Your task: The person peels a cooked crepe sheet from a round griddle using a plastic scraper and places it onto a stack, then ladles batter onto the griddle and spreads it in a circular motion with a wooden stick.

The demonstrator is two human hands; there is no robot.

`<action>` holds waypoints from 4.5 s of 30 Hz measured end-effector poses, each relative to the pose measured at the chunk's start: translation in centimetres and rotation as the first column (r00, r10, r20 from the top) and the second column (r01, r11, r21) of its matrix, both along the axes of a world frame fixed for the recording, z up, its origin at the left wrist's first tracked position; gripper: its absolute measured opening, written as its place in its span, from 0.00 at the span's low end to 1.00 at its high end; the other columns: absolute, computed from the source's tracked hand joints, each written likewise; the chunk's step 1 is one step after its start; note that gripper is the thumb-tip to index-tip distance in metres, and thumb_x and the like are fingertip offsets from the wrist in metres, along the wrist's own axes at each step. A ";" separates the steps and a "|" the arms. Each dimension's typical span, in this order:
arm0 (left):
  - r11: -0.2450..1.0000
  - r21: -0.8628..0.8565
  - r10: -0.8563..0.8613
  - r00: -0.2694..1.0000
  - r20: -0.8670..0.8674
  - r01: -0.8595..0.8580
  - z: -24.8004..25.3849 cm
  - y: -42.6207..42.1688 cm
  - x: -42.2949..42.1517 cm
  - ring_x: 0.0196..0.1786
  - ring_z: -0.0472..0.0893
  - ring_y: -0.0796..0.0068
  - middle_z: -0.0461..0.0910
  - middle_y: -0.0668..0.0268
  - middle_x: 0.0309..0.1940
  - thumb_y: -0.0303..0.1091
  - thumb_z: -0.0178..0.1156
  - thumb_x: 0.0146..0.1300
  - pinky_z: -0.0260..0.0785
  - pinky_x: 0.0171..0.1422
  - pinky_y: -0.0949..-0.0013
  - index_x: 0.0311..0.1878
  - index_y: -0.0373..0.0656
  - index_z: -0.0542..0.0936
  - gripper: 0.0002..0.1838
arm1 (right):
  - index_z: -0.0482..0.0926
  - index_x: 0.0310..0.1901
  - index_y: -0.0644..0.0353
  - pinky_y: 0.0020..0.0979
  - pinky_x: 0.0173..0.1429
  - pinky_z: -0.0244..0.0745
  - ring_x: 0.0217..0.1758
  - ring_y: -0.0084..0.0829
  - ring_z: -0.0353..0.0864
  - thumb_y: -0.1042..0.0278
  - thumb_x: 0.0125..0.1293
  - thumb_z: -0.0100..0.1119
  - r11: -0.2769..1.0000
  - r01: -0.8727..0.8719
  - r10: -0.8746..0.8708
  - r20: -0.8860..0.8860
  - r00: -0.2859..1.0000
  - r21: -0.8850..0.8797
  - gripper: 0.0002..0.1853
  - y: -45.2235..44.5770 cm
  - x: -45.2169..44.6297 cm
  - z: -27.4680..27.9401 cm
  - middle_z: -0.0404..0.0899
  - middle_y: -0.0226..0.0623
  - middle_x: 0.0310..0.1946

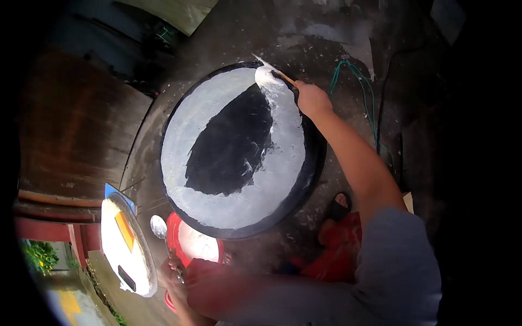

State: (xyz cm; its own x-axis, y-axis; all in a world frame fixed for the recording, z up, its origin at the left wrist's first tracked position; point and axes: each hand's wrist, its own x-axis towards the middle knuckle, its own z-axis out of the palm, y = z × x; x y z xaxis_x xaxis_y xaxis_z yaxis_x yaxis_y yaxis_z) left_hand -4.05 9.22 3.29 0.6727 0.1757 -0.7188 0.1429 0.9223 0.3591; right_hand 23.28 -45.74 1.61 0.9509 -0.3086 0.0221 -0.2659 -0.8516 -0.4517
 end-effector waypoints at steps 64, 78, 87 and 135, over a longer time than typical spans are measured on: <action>0.993 -0.099 -0.054 0.988 0.142 0.068 1.2 0.7 -6.7 0.21 0.64 0.79 0.69 0.63 0.27 0.37 0.33 0.71 0.58 0.20 0.78 0.50 0.32 0.65 0.18 | 0.76 0.52 0.45 0.31 0.47 0.72 0.44 0.36 0.79 0.65 0.65 0.44 0.823 -0.474 0.510 -0.041 0.859 0.314 0.16 17.8 -11.2 -1.0 0.80 0.37 0.42; 0.990 -0.119 -0.053 0.983 0.176 0.075 1.2 0.9 -7.1 0.22 0.64 0.79 0.68 0.63 0.28 0.38 0.33 0.71 0.58 0.21 0.78 0.50 0.32 0.65 0.19 | 0.78 0.49 0.45 0.33 0.44 0.73 0.43 0.37 0.78 0.68 0.57 0.51 0.841 -0.514 0.527 -0.039 0.849 0.170 0.17 17.3 -16.3 3.8 0.79 0.37 0.40; 0.987 -0.143 -0.049 0.984 0.169 0.074 1.1 1.0 -6.9 0.22 0.65 0.79 0.68 0.62 0.28 0.37 0.33 0.71 0.58 0.21 0.78 0.50 0.31 0.65 0.18 | 0.74 0.53 0.50 0.34 0.35 0.74 0.34 0.35 0.75 0.76 0.50 0.51 0.769 -0.514 0.624 0.271 0.733 -0.381 0.25 25.9 -23.4 -1.4 0.73 0.30 0.31; 0.982 -0.142 -0.102 0.980 0.169 0.127 1.0 1.0 -6.1 0.21 0.66 0.78 0.69 0.63 0.27 0.36 0.36 0.70 0.60 0.20 0.77 0.48 0.29 0.67 0.18 | 0.74 0.45 0.55 0.39 0.33 0.75 0.33 0.43 0.79 0.73 0.50 0.53 0.921 0.055 0.071 0.307 0.949 -0.386 0.17 12.1 -19.0 -1.9 0.76 0.37 0.33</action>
State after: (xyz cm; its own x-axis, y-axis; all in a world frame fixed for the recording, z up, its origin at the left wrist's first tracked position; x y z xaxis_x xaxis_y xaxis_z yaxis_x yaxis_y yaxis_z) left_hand -10.19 10.17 4.29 0.7903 -0.0117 -0.6127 0.2026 0.9486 0.2432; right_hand 4.33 -33.69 -0.28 0.8786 -0.2078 0.4299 -0.1594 -0.9763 -0.1462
